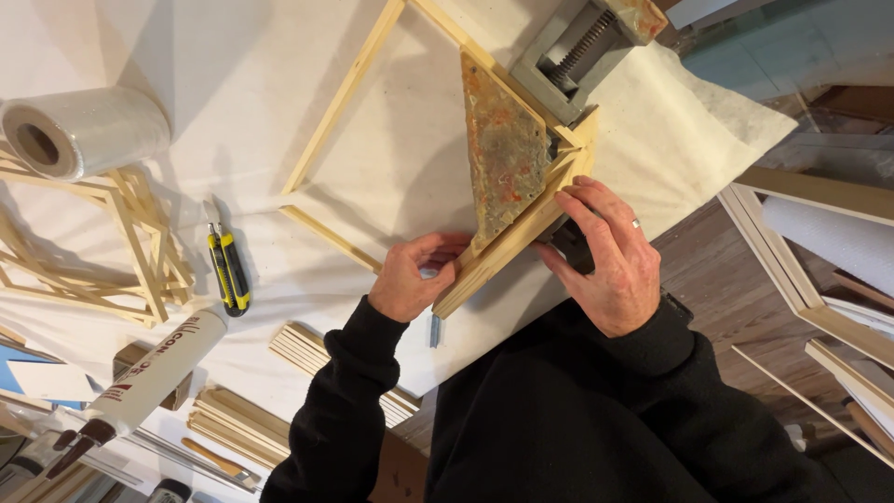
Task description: Assembling and gluing wooden frame pieces together using a corner clamp and hammer.
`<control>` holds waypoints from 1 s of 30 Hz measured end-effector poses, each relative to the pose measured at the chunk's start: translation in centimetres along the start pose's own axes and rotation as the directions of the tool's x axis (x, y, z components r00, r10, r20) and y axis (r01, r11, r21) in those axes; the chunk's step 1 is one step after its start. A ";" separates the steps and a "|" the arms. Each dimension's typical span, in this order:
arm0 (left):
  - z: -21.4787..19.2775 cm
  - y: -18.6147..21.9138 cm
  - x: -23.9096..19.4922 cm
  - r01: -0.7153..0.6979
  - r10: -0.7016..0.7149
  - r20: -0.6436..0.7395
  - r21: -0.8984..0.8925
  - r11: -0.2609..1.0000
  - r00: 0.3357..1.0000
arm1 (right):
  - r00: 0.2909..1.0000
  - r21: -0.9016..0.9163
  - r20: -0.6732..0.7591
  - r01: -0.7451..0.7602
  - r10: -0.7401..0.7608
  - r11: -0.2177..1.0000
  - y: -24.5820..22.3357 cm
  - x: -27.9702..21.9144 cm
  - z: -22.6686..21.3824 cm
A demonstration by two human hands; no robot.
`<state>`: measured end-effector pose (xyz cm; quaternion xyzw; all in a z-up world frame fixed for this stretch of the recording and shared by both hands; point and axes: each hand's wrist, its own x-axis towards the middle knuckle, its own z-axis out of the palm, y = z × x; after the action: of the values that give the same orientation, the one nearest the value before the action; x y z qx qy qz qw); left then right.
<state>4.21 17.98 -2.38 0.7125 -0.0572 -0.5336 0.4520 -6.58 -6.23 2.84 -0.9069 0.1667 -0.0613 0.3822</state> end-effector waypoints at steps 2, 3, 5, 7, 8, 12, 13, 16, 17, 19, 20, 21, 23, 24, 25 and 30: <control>0.1 -0.1 0.1 -0.003 0.003 0.005 -0.007 1.000 1.000 | 1.000 -0.011 -0.006 -0.002 0.002 1.000 0.1 0.0 0.0; 0.1 -0.2 0.2 -0.009 0.009 0.006 -0.011 1.000 1.000 | 1.000 -0.010 0.003 -0.003 0.003 1.000 0.1 0.0 -0.1; 0.2 -0.2 0.3 -0.016 0.016 0.008 -0.014 1.000 1.000 | 1.000 -0.010 0.010 -0.004 0.004 1.000 0.1 0.0 -0.1; 0.2 0.0 0.4 -0.008 0.008 0.002 -0.008 1.000 1.000 | 1.000 -0.014 0.019 -0.014 0.014 1.000 0.0 0.0 -0.1; 0.2 0.0 0.4 -0.008 0.008 0.001 -0.007 1.000 1.000 | 1.000 -0.013 0.019 -0.013 0.014 1.000 0.1 0.1 -0.1; 0.3 -0.2 0.4 0.002 -0.002 0.004 -0.021 1.000 1.000 | 1.000 -0.014 0.014 -0.009 0.009 1.000 0.1 0.0 -0.1; 0.3 -0.2 0.5 -0.002 0.002 0.006 -0.030 1.000 1.000 | 1.000 -0.015 0.012 -0.001 0.002 1.000 0.1 0.0 -0.1; 0.4 -0.2 0.5 -0.003 0.003 -0.002 -0.033 0.999 1.000 | 1.000 -0.014 0.015 0.001 -0.001 1.000 0.1 0.1 -0.2; 0.4 -0.1 0.5 -0.003 0.003 -0.002 -0.032 0.999 1.000 | 1.000 -0.014 0.014 0.001 -0.001 1.000 0.1 0.1 -0.1; 0.4 0.0 0.5 0.003 -0.003 -0.006 -0.030 1.000 1.000 | 1.000 -0.019 0.012 0.000 0.000 1.000 0.1 0.1 -0.1; 0.4 0.1 0.5 0.003 -0.003 -0.005 -0.030 1.000 1.000 | 1.000 -0.020 0.012 -0.001 0.001 1.000 0.1 0.1 -0.2; 0.4 0.1 0.5 0.010 -0.011 -0.008 -0.026 1.000 1.000 | 1.000 -0.018 0.014 -0.001 0.001 1.000 0.1 0.1 -0.2; 0.4 0.3 0.5 0.018 -0.019 -0.011 -0.021 1.000 1.000 | 1.000 -0.016 0.016 0.000 0.001 1.000 0.1 0.2 -0.2; 0.4 0.4 0.5 0.022 -0.022 -0.013 -0.020 1.000 1.000 | 1.000 -0.018 0.015 0.002 -0.002 1.000 0.1 0.2 -0.2; 0.4 0.6 0.5 0.025 -0.025 -0.016 -0.018 1.000 1.000 | 1.000 -0.019 0.013 0.005 -0.004 1.000 0.1 0.2 -0.2; 0.6 0.4 0.6 0.019 -0.019 -0.023 -0.035 0.999 1.000 | 1.000 -0.019 0.016 0.005 -0.005 1.000 0.1 0.1 -0.2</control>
<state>4.17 17.10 -2.52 0.7111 -0.0357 -0.5305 0.4600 -6.54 -6.52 2.89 -0.9113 0.1620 -0.0532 0.3749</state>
